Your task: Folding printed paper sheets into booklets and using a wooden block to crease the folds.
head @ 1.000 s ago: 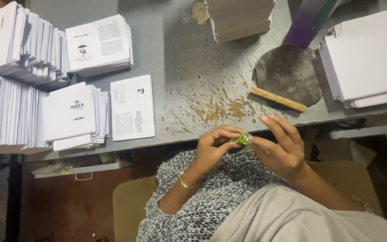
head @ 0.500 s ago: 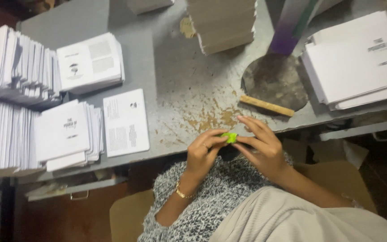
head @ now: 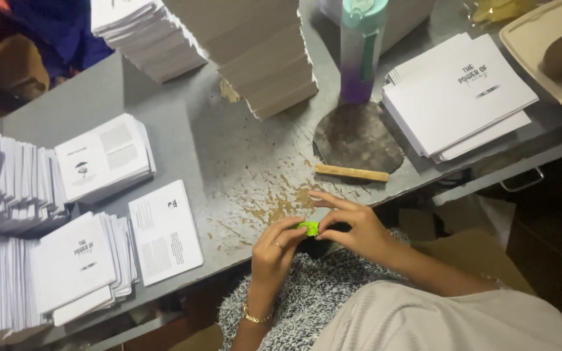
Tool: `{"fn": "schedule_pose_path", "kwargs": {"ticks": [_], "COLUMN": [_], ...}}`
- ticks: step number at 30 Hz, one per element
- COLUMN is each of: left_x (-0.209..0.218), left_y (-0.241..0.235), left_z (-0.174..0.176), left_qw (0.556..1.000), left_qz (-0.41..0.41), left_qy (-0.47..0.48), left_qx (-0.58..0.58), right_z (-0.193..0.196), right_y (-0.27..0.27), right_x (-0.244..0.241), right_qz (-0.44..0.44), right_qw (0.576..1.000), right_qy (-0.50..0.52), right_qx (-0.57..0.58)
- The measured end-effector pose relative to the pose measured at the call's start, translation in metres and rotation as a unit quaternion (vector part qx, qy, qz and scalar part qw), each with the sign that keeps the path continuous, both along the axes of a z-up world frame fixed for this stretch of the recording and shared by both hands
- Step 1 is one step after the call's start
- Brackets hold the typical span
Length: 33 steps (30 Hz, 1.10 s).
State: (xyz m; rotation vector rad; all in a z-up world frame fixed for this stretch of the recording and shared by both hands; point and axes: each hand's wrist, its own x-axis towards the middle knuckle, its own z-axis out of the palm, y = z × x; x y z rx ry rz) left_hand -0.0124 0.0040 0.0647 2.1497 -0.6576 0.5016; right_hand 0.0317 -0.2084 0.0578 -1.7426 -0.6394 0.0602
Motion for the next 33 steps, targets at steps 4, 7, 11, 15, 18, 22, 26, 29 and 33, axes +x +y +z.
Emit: {"fn": "schedule_pose_path", "kwargs": {"ticks": [4, 7, 11, 15, 18, 22, 26, 29, 33], "left_x": [0.001, 0.000, -0.002, -0.004, -0.003, -0.004, 0.000, -0.002, -0.001], "left_y": [0.000, -0.002, -0.010, -0.013, -0.012, -0.012, -0.015, -0.022, -0.014], "left_z": [-0.006, -0.006, 0.007, 0.014, 0.009, 0.000, -0.008, -0.003, -0.007], "left_qw": [1.000, 0.999, 0.996, 0.992, 0.995, 0.997, 0.996, 0.994, 0.990], "left_qz": [0.021, 0.023, 0.050, 0.076, 0.056, 0.055, 0.070, 0.076, 0.058], "left_qy": [-0.013, -0.014, 0.017, 0.057, 0.063, 0.053, 0.032, 0.049, 0.085], "left_qx": [-0.013, -0.038, -0.069, -0.083, -0.062, -0.033, -0.035, -0.054, -0.093], "right_z": [-0.001, 0.001, 0.018, 0.029, 0.027, 0.022, 0.011, 0.006, 0.007], "right_y": [0.003, 0.001, 0.006, 0.008, 0.002, -0.003, 0.006, 0.013, 0.021], "right_x": [-0.001, -0.001, -0.001, 0.000, 0.001, 0.002, -0.001, -0.008, -0.014], "right_qz": [-0.015, -0.037, -0.039, -0.029, 0.025, 0.020, -0.043, -0.094, -0.131], "right_qw": [0.997, 0.985, 0.961, 0.969, 0.992, 1.000, 0.998, 0.992, 0.977], "right_qy": [-0.075, -0.165, -0.274, -0.242, -0.116, -0.010, -0.002, -0.061, -0.141], "right_qx": [0.004, -0.018, 0.004, 0.040, 0.038, 0.013, 0.049, 0.054, 0.093]}}
